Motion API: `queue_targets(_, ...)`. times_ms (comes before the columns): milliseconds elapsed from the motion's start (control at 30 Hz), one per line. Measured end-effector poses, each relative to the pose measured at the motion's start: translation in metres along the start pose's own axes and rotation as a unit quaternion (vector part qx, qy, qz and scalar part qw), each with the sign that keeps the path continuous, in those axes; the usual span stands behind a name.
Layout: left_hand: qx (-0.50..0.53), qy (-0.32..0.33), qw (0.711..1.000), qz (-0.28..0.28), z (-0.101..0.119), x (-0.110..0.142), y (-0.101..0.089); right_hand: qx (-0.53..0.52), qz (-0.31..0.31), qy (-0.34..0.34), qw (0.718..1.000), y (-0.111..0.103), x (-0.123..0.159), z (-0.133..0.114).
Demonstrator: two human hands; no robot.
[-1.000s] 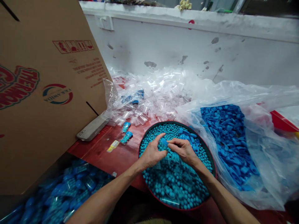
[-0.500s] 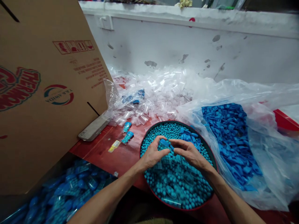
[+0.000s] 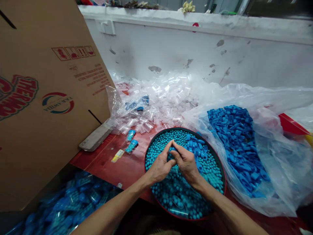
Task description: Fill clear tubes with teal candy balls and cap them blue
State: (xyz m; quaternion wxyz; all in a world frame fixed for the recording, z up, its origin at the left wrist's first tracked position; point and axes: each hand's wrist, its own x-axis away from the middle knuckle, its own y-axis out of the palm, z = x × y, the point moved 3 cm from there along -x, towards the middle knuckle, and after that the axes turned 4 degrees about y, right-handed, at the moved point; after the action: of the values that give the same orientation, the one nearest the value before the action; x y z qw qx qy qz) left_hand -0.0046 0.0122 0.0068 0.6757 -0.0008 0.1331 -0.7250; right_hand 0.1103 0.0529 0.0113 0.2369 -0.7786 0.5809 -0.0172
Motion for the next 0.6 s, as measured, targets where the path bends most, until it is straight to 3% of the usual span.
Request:
queue_targets(200,0.053,-0.031,0.998,0.000,-0.005,0.004,-0.003,0.097,-0.180,-0.083,0.975,0.001,0.023,0.000)
queue_targets(300,0.082,-0.049,0.995,-0.019,-0.004,0.003,-0.002,0.142,-0.167,-0.104,0.970,0.000,0.026,0.001)
queue_targets(600,0.076,-0.071,0.994,0.015,-0.001,0.007,0.000,0.223,-0.129,-0.139,0.956,0.008,0.028,-0.006)
